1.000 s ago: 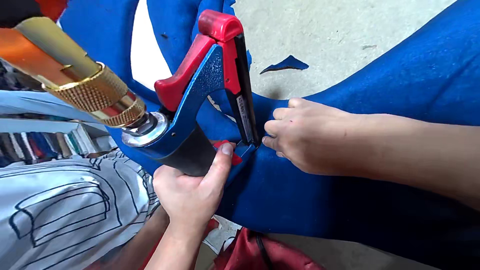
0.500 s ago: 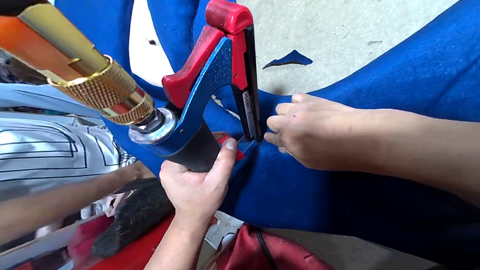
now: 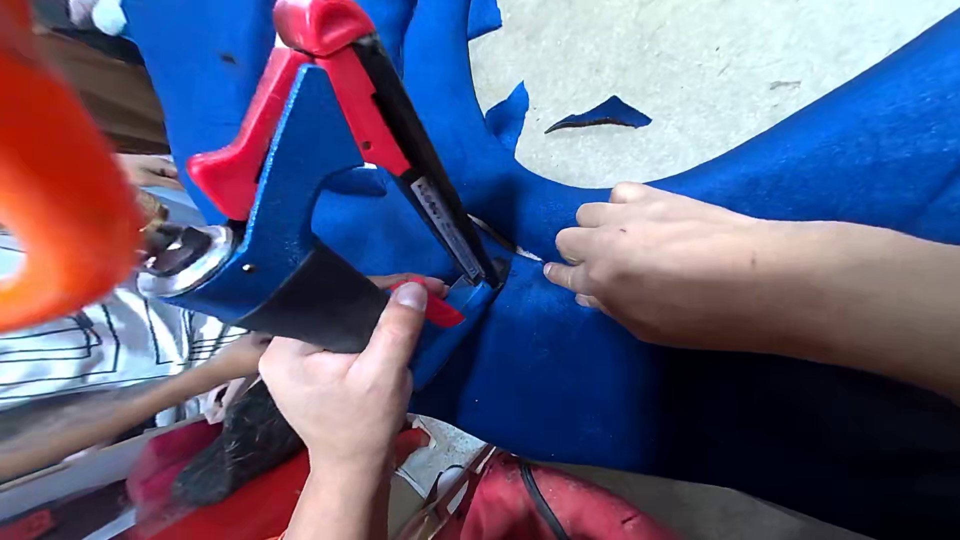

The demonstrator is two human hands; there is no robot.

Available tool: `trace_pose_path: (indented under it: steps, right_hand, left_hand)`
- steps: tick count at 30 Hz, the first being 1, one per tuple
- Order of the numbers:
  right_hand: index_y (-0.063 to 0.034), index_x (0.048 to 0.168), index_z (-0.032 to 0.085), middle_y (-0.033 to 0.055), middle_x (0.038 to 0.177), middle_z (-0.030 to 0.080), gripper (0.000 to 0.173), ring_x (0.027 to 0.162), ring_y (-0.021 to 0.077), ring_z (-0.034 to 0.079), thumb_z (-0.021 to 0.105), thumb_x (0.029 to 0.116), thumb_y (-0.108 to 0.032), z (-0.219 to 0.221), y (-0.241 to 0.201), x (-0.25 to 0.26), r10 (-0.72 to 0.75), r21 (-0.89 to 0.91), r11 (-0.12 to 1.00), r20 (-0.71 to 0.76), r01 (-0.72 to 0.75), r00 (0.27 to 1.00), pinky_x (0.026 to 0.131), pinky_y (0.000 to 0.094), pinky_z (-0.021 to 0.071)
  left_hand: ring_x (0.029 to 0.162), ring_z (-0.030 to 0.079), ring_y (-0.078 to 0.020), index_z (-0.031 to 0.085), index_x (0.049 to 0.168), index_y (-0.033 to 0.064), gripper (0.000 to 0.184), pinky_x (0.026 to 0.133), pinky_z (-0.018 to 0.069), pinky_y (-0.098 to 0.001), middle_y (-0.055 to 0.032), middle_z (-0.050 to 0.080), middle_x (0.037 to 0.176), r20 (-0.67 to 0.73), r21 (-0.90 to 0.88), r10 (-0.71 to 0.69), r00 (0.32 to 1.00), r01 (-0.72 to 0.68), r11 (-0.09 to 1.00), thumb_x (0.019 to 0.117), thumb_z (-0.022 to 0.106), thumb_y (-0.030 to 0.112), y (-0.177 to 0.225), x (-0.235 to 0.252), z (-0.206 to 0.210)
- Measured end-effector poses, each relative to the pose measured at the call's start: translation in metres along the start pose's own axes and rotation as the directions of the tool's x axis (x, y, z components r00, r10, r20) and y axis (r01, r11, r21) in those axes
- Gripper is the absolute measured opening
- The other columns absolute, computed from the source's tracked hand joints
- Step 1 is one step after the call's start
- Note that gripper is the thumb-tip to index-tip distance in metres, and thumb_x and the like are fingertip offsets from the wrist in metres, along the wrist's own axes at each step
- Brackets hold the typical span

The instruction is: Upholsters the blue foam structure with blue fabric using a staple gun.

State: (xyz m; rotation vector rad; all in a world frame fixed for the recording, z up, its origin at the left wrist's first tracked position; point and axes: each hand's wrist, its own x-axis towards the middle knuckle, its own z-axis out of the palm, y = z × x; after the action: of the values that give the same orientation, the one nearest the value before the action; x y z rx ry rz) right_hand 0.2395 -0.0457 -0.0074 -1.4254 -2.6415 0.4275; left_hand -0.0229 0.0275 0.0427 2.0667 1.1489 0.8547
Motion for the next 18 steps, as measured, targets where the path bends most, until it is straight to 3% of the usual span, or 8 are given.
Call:
trace_pose_path:
  steps: [7, 18]
  right_hand:
    - [-0.0145, 0.113, 0.074, 0.0043, 0.091, 0.061, 0.035, 0.088, 0.0249, 0.059, 0.042, 0.1045, -0.025, 0.0029, 0.0018, 0.0005, -0.001, 0.038, 0.999, -0.015, 0.001, 1.000, 0.071, 0.0425, 0.0426]
    - [-0.0160, 0.124, 0.073, 0.0038, 0.090, 0.061, 0.038, 0.084, 0.0239, 0.059, 0.042, 0.1048, -0.027, 0.0078, 0.0047, -0.0026, -0.048, 0.021, 0.999, -0.111, 0.050, 0.993, 0.069, 0.0414, 0.0420]
  left_hand:
    - [0.083, 0.077, -0.0247, 0.063, 0.106, 0.0070, 0.014, 0.077, 0.0668, -0.0410, -0.0075, 0.077, 0.094, -0.017, -0.085, -0.042, 0.999, 0.040, 0.996, 0.0948, 0.068, 0.014, -0.0017, 0.0003, 0.0006]
    - [0.082, 0.077, -0.0241, 0.063, 0.106, 0.0052, 0.015, 0.075, 0.0666, -0.0399, -0.0083, 0.078, 0.093, -0.006, -0.140, -0.058, 0.998, 0.057, 0.989, 0.0938, 0.068, 0.012, -0.0089, 0.0017, -0.0055]
